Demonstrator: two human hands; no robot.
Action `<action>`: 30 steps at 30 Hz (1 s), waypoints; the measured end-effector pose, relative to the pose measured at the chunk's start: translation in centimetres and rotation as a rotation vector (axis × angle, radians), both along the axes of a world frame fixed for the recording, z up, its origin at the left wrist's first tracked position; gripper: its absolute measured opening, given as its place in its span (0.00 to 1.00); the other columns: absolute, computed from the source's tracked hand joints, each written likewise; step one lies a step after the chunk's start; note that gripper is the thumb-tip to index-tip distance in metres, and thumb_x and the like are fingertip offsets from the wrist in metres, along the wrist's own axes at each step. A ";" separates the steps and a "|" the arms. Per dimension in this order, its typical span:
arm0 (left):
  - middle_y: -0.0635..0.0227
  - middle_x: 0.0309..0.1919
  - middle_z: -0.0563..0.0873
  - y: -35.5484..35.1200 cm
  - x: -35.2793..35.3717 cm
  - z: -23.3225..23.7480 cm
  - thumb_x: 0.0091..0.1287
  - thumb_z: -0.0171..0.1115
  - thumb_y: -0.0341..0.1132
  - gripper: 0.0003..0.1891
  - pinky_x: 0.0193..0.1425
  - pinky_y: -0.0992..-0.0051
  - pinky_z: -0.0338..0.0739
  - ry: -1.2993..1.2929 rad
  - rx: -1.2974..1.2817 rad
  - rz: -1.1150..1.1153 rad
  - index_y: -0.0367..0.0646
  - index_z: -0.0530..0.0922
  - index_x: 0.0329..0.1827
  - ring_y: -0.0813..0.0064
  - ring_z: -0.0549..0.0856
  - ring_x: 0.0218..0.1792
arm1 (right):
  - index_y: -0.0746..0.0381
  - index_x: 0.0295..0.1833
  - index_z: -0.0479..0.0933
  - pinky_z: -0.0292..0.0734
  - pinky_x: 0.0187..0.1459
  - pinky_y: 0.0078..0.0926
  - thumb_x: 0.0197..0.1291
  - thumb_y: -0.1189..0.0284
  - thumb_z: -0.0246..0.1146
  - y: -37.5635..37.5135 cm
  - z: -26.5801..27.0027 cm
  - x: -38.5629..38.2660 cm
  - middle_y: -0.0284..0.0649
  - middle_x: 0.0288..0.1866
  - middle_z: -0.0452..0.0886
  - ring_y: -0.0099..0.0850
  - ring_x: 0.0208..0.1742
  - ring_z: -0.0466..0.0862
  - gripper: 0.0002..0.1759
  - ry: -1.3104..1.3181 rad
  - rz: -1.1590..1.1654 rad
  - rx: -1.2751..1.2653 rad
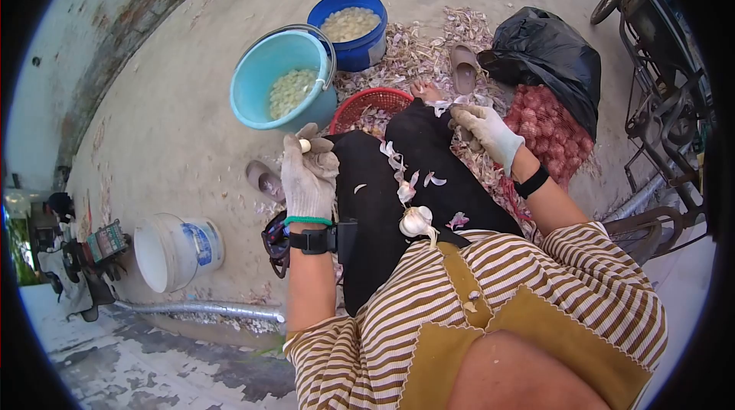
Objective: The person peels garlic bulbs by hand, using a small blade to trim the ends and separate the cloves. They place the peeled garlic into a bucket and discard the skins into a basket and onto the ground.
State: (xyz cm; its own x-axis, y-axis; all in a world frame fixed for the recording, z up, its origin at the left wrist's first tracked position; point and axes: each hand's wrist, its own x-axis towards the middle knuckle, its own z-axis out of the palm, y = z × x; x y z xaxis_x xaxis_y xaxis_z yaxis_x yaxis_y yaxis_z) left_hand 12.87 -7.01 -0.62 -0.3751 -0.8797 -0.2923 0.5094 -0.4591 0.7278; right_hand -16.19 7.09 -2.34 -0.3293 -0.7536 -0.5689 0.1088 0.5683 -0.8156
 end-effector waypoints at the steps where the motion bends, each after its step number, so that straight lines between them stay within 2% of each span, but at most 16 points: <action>1: 0.59 0.29 0.84 -2.3 0.1 -0.1 0.78 0.43 0.52 0.24 0.19 0.81 0.68 -0.049 -0.002 0.032 0.37 0.75 0.53 0.73 0.79 0.20 | 0.62 0.38 0.80 0.58 0.18 0.17 0.67 0.54 0.59 0.6 -0.8 -0.4 0.29 0.19 0.71 0.17 0.16 0.66 0.20 0.036 -0.030 -0.017; 3: 0.52 0.41 0.82 -8.5 1.5 -2.0 0.75 0.45 0.57 0.27 0.29 0.74 0.77 -0.018 -0.035 -0.026 0.38 0.73 0.52 0.64 0.84 0.35 | 0.61 0.39 0.79 0.57 0.19 0.16 0.68 0.54 0.58 1.3 -1.2 -0.4 0.28 0.19 0.71 0.15 0.17 0.66 0.20 0.072 -0.058 -0.034; 5: 0.48 0.55 0.76 -9.8 -1.2 2.2 0.72 0.48 0.61 0.32 0.45 0.64 0.79 -0.250 0.042 0.133 0.37 0.71 0.58 0.54 0.82 0.51 | 0.63 0.38 0.80 0.61 0.18 0.16 0.67 0.54 0.59 1.8 -0.9 -0.1 0.29 0.21 0.72 0.17 0.19 0.68 0.21 0.118 -0.069 -0.022; 8: 0.48 0.63 0.69 -13.3 -0.4 0.0 0.71 0.49 0.61 0.35 0.55 0.58 0.75 -0.503 0.117 0.318 0.34 0.69 0.62 0.51 0.76 0.61 | 0.65 0.41 0.81 0.65 0.22 0.18 0.66 0.55 0.60 2.2 -0.9 0.1 0.32 0.26 0.77 0.18 0.21 0.71 0.21 0.160 -0.052 -0.010; 11: 0.49 0.60 0.74 -11.8 1.2 -3.0 0.72 0.49 0.55 0.32 0.50 0.63 0.77 -0.669 -0.155 0.321 0.32 0.69 0.63 0.56 0.81 0.54 | 0.67 0.46 0.81 0.73 0.32 0.21 0.66 0.54 0.60 3.2 -1.9 0.1 0.36 0.32 0.81 0.21 0.28 0.77 0.24 0.235 0.017 -0.006; 13: 0.61 0.40 0.84 -6.7 0.9 -1.3 0.74 0.50 0.45 0.22 0.42 0.72 0.78 -0.744 -0.278 0.181 0.32 0.79 0.53 0.70 0.84 0.37 | 0.68 0.50 0.80 0.76 0.38 0.23 0.66 0.53 0.60 3.5 -2.7 0.1 0.37 0.35 0.83 0.23 0.33 0.79 0.26 0.292 0.072 -0.017; 14: 0.64 0.39 0.85 -3.9 0.6 -0.5 0.74 0.52 0.41 0.18 0.43 0.72 0.78 -0.780 -0.343 0.000 0.33 0.80 0.51 0.73 0.84 0.38 | 0.69 0.52 0.79 0.76 0.43 0.24 0.66 0.53 0.60 3.8 -3.1 0.0 0.39 0.38 0.83 0.24 0.37 0.80 0.27 0.469 0.250 0.045; 15: 0.64 0.40 0.86 -1.2 0.4 0.4 0.72 0.55 0.37 0.14 0.45 0.72 0.78 -0.852 -0.488 -0.229 0.36 0.81 0.51 0.73 0.85 0.38 | 0.69 0.54 0.78 0.76 0.47 0.25 0.65 0.52 0.60 4.1 -3.7 -0.3 0.40 0.40 0.84 0.26 0.41 0.81 0.29 0.646 0.428 0.106; 17: 0.57 0.39 0.85 3.7 0.1 1.3 0.64 0.61 0.33 0.13 0.48 0.65 0.78 -0.959 -1.132 -0.495 0.40 0.81 0.49 0.59 0.85 0.41 | 0.67 0.55 0.79 0.76 0.49 0.30 0.65 0.52 0.60 4.8 -5.1 -0.9 0.47 0.42 0.85 0.35 0.44 0.84 0.28 0.641 0.363 0.041; 19: 0.59 0.45 0.84 7.5 -0.8 2.4 0.56 0.67 0.38 0.21 0.47 0.63 0.77 -0.944 -1.369 -0.683 0.44 0.78 0.54 0.57 0.84 0.45 | 0.67 0.56 0.78 0.76 0.51 0.33 0.64 0.53 0.60 4.7 -3.8 -1.5 0.51 0.44 0.85 0.40 0.48 0.84 0.28 0.165 -0.024 0.261; 20: 0.59 0.47 0.83 8.8 -1.2 2.5 0.55 0.67 0.40 0.21 0.46 0.62 0.77 -0.991 -1.474 -0.713 0.45 0.78 0.52 0.58 0.84 0.45 | 0.68 0.56 0.78 0.76 0.50 0.31 0.64 0.53 0.60 6.2 -7.7 -2.5 0.50 0.43 0.85 0.37 0.45 0.85 0.28 0.465 0.135 0.058; 21: 0.59 0.48 0.82 9.8 -1.6 2.8 0.54 0.68 0.43 0.22 0.45 0.62 0.77 -1.034 -1.584 -0.741 0.45 0.78 0.51 0.59 0.84 0.44 | 0.68 0.56 0.78 0.76 0.50 0.31 0.64 0.53 0.60 6.7 -7.6 -2.6 0.50 0.43 0.85 0.37 0.45 0.85 0.28 0.463 0.126 0.068; 23: 0.59 0.48 0.81 11.0 -2.5 2.6 0.54 0.67 0.44 0.22 0.44 0.62 0.77 -1.132 -1.539 -0.923 0.46 0.78 0.50 0.60 0.84 0.44 | 0.70 0.54 0.78 0.75 0.48 0.27 0.65 0.53 0.60 7.5 -7.3 -2.9 0.46 0.41 0.85 0.29 0.42 0.83 0.29 0.650 0.163 0.217; 24: 0.58 0.48 0.80 11.4 -2.7 2.4 0.53 0.67 0.44 0.21 0.44 0.61 0.77 -1.238 -1.484 -1.106 0.46 0.78 0.48 0.60 0.83 0.43 | 0.70 0.53 0.79 0.76 0.48 0.28 0.64 0.53 0.60 7.8 -7.2 -3.4 0.48 0.42 0.86 0.31 0.43 0.84 0.28 0.496 0.048 0.146; 28: 0.56 0.43 0.80 11.1 -4.2 1.9 0.53 0.67 0.42 0.18 0.48 0.61 0.77 -1.286 -1.405 -1.249 0.45 0.80 0.45 0.59 0.83 0.43 | 0.69 0.54 0.79 0.75 0.49 0.28 0.65 0.53 0.60 9.0 -7.9 -4.0 0.46 0.42 0.86 0.29 0.44 0.84 0.28 0.554 0.083 0.112; 30: 0.58 0.40 0.80 10.6 -3.7 1.2 0.53 0.66 0.43 0.18 0.48 0.62 0.78 -1.159 -1.407 -1.096 0.45 0.81 0.44 0.59 0.83 0.43 | 0.69 0.55 0.79 0.75 0.46 0.26 0.65 0.54 0.61 9.2 -8.3 -4.0 0.42 0.40 0.85 0.28 0.41 0.83 0.27 0.410 -0.078 0.003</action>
